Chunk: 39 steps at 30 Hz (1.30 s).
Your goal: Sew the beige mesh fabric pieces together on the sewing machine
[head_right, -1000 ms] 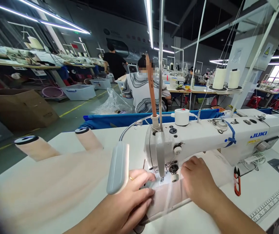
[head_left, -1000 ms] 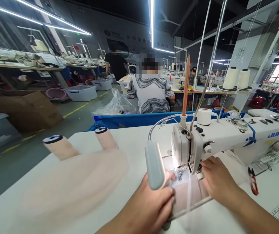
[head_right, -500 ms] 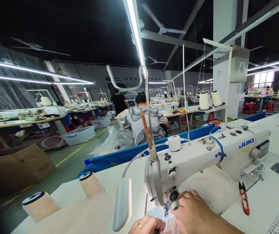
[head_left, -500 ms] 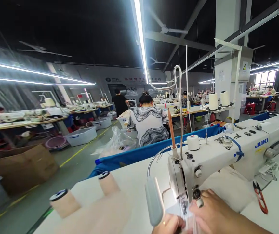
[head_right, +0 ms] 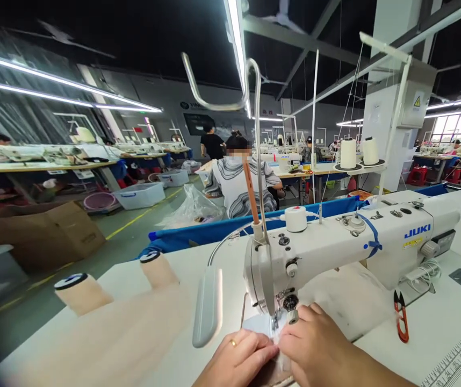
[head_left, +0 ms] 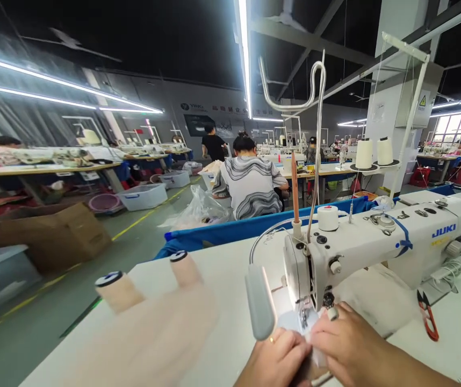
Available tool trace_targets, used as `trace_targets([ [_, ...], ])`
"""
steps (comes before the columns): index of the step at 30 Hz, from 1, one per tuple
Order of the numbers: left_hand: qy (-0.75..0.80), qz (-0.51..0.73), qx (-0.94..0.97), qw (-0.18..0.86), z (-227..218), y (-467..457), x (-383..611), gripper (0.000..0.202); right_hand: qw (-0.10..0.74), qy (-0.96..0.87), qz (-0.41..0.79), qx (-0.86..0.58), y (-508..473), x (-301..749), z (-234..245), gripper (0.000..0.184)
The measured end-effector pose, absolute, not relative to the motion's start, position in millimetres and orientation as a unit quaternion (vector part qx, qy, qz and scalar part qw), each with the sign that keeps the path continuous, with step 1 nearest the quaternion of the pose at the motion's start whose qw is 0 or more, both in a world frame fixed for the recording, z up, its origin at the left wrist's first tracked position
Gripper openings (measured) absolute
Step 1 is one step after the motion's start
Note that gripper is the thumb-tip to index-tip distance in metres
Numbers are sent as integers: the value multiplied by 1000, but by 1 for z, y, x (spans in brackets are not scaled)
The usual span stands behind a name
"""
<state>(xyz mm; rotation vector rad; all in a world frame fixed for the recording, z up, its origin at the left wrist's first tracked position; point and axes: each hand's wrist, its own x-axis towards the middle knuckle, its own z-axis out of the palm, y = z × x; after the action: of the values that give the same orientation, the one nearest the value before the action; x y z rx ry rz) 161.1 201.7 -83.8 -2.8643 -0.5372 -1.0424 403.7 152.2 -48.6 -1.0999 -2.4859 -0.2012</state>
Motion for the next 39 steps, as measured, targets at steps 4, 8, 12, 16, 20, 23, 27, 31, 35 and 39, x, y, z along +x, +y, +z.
trace_targets([
  [4, -208, -322, -923, -42, -60, 183, 160, 31, 187, -893, -16, -409, 143, 409, -33, 17],
  [8, -231, -300, -921, -91, -39, 174, 158, 24, 184, -898, 5, -400, 139, 412, -28, 24],
  [12, -250, -284, -921, -94, -35, 172, 160, 24, 184, -898, 8, -400, 137, 412, -26, 28],
  [16, -235, -301, -921, -78, -31, 169, 163, 22, 185, -900, 1, -395, 135, 411, -23, 27],
  [20, -231, -270, -932, -73, -19, 166, 163, 22, 182, -901, 1, -394, 135, 410, -22, 27],
  [23, -238, -249, -936, -65, -14, 165, 163, 22, 177, -900, -2, -397, 134, 410, -22, 24],
  [27, -241, -254, -935, -56, -21, 166, 163, 22, 173, -900, 2, -400, 134, 409, -21, 20],
  [31, -248, -289, -923, -53, -30, 168, 163, 29, 183, -899, 21, -398, 134, 409, -22, 24],
  [35, -244, -295, -922, -50, -33, 166, 165, 28, 193, -896, 18, -401, 135, 409, -24, 23],
  [39, -240, -299, -922, -40, -34, 163, 167, 33, 190, -895, 16, -403, 137, 410, -25, 23],
])
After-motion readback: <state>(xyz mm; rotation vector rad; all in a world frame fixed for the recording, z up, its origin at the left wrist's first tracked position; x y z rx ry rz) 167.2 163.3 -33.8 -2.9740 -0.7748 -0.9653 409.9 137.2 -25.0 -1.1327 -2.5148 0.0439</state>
